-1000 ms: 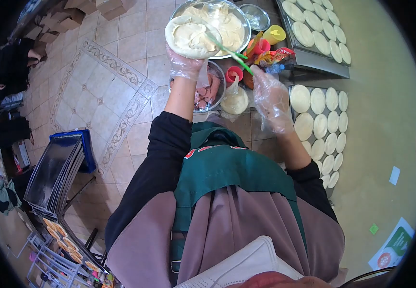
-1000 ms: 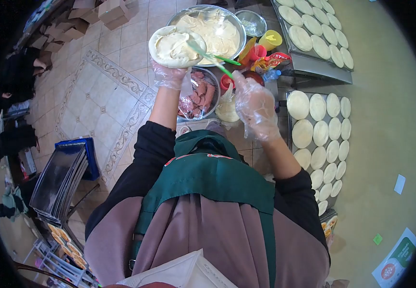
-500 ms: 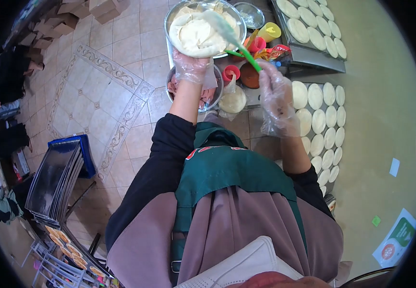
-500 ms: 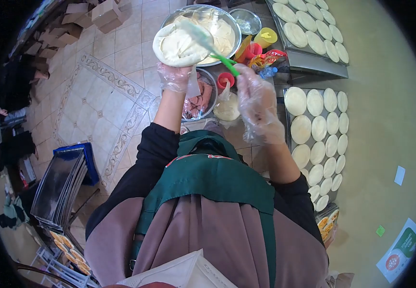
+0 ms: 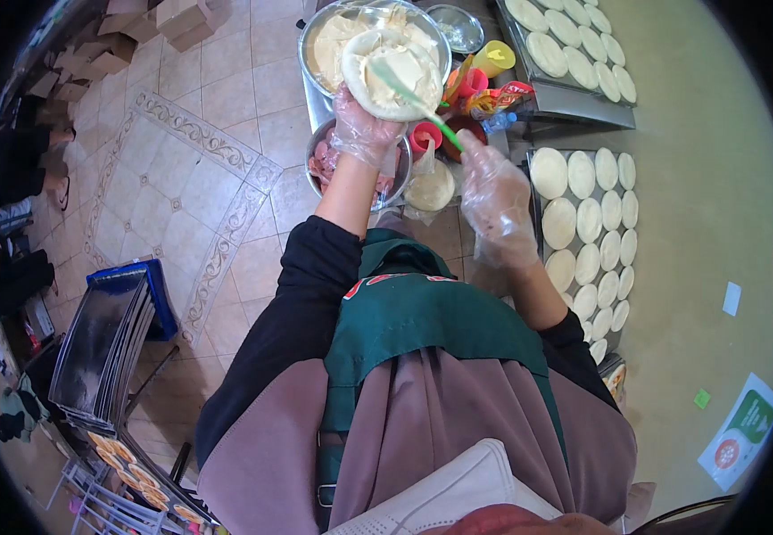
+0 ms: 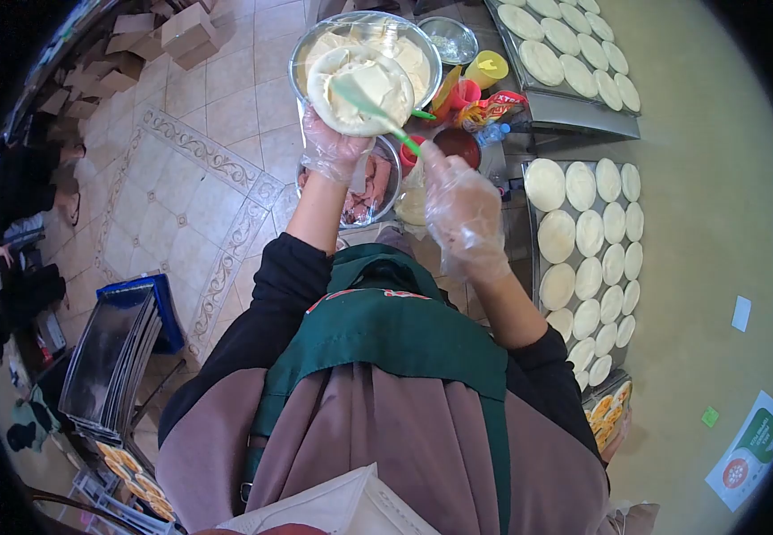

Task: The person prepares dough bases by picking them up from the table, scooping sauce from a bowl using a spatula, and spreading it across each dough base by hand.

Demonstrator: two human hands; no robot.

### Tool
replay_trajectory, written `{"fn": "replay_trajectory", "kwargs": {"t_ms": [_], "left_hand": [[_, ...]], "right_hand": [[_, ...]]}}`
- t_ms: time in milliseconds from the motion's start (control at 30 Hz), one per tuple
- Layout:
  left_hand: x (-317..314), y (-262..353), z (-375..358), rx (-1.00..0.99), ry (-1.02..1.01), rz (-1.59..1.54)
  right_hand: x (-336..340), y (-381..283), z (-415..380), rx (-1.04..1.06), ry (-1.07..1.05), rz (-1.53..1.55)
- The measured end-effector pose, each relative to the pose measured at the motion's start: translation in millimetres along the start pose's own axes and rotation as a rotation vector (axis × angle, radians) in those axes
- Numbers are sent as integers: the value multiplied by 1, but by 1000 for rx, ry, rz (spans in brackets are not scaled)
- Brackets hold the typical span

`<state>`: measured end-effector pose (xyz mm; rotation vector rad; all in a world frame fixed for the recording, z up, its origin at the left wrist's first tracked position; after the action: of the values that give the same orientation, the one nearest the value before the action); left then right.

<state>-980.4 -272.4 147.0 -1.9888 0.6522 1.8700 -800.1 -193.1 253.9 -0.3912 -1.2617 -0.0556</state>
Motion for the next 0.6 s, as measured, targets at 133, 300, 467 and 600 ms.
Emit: {"fn": "replay_trajectory", "kwargs": {"t_ms": [133,300,467,600], "left_hand": [[12,2,3,13,76,-10],[26,18,8,85,-25,-250],[28,21,6,195,-147,-463],[10,15,1,107,-15,-228]], "right_hand": [[3,-11,-8,52,-60,97],[7,-10,3,118,43,271],[2,9,18,-89,43,184],[-6,-3,14,-99,-37,72]]}}
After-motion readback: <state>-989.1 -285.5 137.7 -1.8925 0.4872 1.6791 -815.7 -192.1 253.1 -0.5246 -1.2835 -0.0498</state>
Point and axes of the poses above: each hand's wrist, its own z-axis towards the middle knuckle, its own x-axis out of the back of the hand, y = z × x, the point moved 1 cm from there along z, towards the middle knuckle, and after that the axes turned 2 degrees about -x, right-handed, at the moved point
